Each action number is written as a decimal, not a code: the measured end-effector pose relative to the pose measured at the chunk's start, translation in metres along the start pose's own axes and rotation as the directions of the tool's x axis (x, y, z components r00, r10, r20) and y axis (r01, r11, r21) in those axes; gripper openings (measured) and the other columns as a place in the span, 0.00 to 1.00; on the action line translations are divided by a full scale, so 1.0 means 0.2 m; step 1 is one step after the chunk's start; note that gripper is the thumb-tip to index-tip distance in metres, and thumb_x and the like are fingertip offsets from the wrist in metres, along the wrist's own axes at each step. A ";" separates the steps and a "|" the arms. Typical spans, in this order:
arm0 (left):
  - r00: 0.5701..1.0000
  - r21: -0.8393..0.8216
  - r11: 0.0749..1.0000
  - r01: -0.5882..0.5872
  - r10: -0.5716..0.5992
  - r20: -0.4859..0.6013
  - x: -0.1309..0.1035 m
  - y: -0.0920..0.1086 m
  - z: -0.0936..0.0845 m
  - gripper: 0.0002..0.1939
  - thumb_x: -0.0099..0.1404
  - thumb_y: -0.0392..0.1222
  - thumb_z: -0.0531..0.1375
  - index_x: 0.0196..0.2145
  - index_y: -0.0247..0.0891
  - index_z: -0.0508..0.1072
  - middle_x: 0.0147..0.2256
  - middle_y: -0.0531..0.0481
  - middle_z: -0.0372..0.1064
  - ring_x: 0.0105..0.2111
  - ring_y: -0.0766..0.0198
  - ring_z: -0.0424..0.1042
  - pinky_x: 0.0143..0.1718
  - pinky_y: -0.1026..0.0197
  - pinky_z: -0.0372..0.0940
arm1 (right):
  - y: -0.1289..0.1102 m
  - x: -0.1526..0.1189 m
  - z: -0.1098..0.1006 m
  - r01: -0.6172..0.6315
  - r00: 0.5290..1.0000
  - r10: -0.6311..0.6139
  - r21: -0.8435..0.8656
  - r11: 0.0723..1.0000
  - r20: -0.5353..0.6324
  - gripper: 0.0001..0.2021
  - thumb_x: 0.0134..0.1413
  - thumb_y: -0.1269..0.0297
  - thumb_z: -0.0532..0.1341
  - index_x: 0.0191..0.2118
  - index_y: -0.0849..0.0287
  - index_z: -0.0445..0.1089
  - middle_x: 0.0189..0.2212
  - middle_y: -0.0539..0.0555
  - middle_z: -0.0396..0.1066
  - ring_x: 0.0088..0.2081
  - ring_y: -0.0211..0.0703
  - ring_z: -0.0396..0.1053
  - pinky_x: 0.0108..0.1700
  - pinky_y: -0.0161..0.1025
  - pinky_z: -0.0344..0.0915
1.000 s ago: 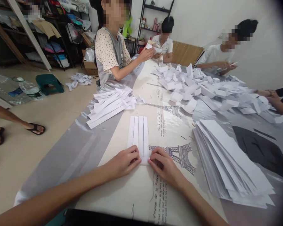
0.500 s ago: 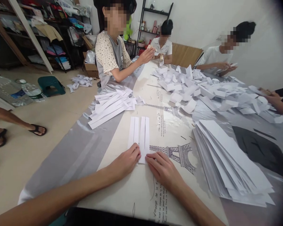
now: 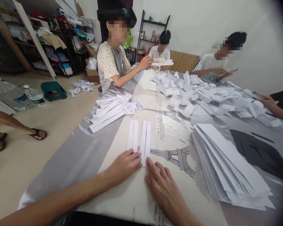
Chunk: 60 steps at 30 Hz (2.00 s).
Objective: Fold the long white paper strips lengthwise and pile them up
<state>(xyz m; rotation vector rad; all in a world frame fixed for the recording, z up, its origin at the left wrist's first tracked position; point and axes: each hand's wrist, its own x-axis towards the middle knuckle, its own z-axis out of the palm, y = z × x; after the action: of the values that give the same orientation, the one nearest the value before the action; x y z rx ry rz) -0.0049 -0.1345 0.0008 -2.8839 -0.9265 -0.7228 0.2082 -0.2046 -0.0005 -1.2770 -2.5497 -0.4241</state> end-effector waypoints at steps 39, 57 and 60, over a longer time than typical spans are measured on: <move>0.975 0.081 0.972 -0.219 0.222 -0.022 0.12 0.18 0.06 0.21 0.75 0.52 0.54 0.39 0.30 0.77 0.35 0.43 0.73 0.37 0.54 0.71 0.45 0.51 0.64 | 0.26 0.38 0.19 -0.593 0.791 0.586 0.450 0.668 0.173 0.12 0.62 0.56 0.56 0.47 0.56 0.68 0.44 0.59 0.65 0.44 0.55 0.70 0.42 0.49 0.71; 0.961 -0.166 0.949 -0.268 0.275 0.025 0.11 0.13 0.04 0.19 0.76 0.43 0.53 0.55 0.28 0.72 0.52 0.40 0.76 0.53 0.57 0.73 0.64 0.54 0.60 | 0.36 0.38 0.25 -0.616 0.734 0.642 0.616 0.492 0.222 0.14 0.48 0.63 0.63 0.42 0.58 0.69 0.44 0.59 0.67 0.43 0.53 0.70 0.51 0.50 0.69; 0.952 -0.198 0.943 -0.268 0.292 0.098 0.11 0.12 0.00 0.25 0.78 0.49 0.50 0.63 0.28 0.65 0.59 0.40 0.70 0.61 0.56 0.67 0.69 0.52 0.52 | 0.37 0.38 0.24 -0.631 0.721 0.644 0.625 0.460 0.253 0.20 0.46 0.64 0.63 0.49 0.59 0.67 0.40 0.57 0.68 0.40 0.51 0.70 0.47 0.50 0.70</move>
<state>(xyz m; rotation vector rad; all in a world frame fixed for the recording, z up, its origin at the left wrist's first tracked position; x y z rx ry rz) 0.0241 -0.1424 0.0127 -3.1602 -0.4580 -0.6361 0.2191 -0.0899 -0.0074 -1.7102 -1.6646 0.6174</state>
